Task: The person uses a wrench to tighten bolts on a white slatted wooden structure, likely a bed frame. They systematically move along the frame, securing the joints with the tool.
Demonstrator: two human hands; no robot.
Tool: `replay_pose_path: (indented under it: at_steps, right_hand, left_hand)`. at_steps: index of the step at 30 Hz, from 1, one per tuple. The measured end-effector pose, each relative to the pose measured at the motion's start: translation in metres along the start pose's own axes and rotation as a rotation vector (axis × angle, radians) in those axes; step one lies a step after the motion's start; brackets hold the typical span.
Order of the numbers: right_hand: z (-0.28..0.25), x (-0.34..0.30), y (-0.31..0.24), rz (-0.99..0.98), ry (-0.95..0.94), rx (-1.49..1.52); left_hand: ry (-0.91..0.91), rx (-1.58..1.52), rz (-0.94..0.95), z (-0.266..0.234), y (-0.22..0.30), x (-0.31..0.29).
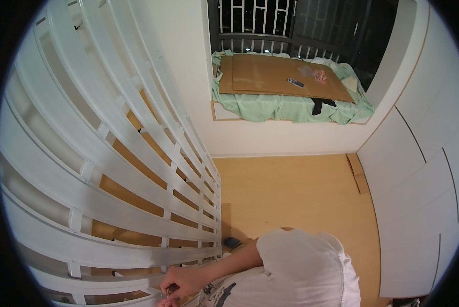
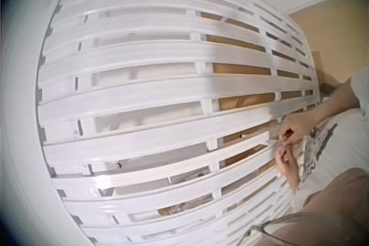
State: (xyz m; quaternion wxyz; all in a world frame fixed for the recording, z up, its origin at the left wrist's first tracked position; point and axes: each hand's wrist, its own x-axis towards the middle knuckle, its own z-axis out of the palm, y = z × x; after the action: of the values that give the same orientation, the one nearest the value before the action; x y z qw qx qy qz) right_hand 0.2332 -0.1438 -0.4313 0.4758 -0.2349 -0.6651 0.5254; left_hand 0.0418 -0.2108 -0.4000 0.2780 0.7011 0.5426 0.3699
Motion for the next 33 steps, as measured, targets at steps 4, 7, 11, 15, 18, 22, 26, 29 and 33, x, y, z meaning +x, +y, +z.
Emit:
replay_pose_path:
  at_steps: [4,7,11,15,18,22,26,29,33]
  right_hand:
    - [0.014,0.01,0.004,-0.057,0.001,-0.01]
    - [-0.006,0.022,-0.012,0.045,-0.056,-0.052]
    - [-0.029,0.021,-0.042,0.055,-0.048,-0.195]
    - [-0.057,0.063,-0.075,0.063,-0.205,-0.09]
    - [-0.062,0.118,-0.125,-0.081,-0.351,-0.227]
    - [-0.058,0.203,-0.225,-0.345,-0.362,-0.352]
    - [-0.019,0.278,-0.338,-0.783,-0.066,-0.554]
    - [0.004,0.332,-0.41,-1.095,0.09,-0.595]
    - [0.037,0.372,-0.473,-1.141,0.093,-0.711]
  left_hand:
    - [0.038,0.131,-0.084,-0.013,0.005,-0.012]
    - [0.121,-0.107,-0.228,-0.004,0.001,-0.007]
    - [0.222,0.151,0.249,-0.02,0.057,0.02]
    - [0.209,0.194,0.275,-0.034,0.071,0.043]
    - [0.401,0.242,0.475,-0.058,0.087,0.07]
    - [0.707,0.232,0.66,-0.112,0.136,0.134]
    - [0.939,-0.132,0.708,-0.166,0.204,0.2]
    - [1.081,-0.275,0.884,-0.199,0.222,0.238]
    - [1.006,-0.274,0.639,-0.211,0.227,0.263]
